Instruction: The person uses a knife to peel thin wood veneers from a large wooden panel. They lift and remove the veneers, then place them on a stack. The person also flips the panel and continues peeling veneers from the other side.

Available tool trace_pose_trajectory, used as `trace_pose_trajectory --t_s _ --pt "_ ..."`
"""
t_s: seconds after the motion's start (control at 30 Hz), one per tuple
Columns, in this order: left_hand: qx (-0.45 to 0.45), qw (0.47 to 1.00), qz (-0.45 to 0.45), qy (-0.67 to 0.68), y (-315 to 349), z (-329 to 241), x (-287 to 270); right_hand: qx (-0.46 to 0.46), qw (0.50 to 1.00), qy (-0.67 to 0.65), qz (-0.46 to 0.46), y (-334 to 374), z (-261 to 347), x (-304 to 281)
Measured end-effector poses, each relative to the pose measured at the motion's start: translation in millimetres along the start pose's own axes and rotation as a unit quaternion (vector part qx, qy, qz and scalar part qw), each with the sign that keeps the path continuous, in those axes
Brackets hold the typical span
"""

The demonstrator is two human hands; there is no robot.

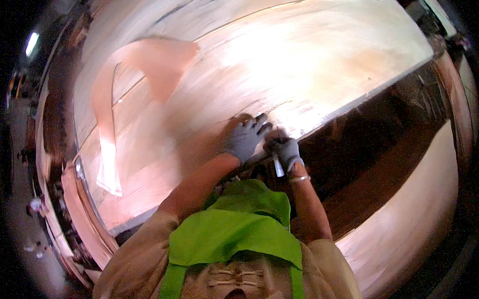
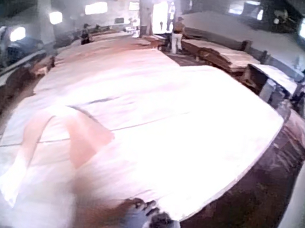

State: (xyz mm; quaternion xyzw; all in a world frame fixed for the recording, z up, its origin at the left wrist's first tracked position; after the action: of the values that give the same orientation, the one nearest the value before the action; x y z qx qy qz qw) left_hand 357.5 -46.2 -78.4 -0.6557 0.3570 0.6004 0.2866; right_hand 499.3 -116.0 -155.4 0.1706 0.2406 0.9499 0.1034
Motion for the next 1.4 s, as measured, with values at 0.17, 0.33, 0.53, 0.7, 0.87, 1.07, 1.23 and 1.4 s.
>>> trace_pose_trajectory --t_s 0.17,0.33,0.53,0.7,0.87,1.07,1.23,1.4 --pt "-0.031 0.998 -0.059 -0.014 5.9 8.7 32.2 0.055 0.994 0.094 0.033 88.2 -27.8 47.8" --pt "-0.049 0.997 -0.021 0.052 1.4 7.2 20.3 -0.102 0.950 0.260 0.139 151.3 5.1 75.3" --pt "-0.046 0.738 -0.075 0.669 84.0 66.5 -10.4 -0.052 0.989 0.057 0.126 172.3 59.9 162.0" --pt "-0.004 0.640 -0.125 0.758 241.3 71.9 -67.8 0.027 0.976 -0.083 0.200 168.9 58.9 264.5" --pt "-0.162 0.564 -0.018 0.809 380.4 122.6 -66.5 0.081 0.964 -0.026 0.253 201.7 49.3 405.0" --pt "-0.078 0.489 -0.208 0.844 485.7 127.2 -106.2 0.053 0.924 -0.039 0.378 195.1 33.5 479.7" --pt "-0.050 0.448 -0.240 0.860 503.8 116.9 -120.9 -0.093 0.828 -0.115 0.541 216.1 59.3 543.0" --pt "-0.226 0.707 -0.276 0.611 539.2 110.8 -58.7 -0.278 0.737 -0.167 0.593 225.7 106.1 578.5"
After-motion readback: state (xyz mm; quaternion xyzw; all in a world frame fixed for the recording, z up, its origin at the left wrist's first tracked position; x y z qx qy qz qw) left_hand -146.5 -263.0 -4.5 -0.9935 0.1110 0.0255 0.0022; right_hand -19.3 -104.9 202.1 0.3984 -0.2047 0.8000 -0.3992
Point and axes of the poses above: each hand's wrist, its own y-axis away from the middle knuckle, its own x-axis out of the palm, z = x × y, the point moved 2 cm from there along -y, towards the middle knuckle, and after that the axes turned 1 degree about y, right-handed, at the moved point
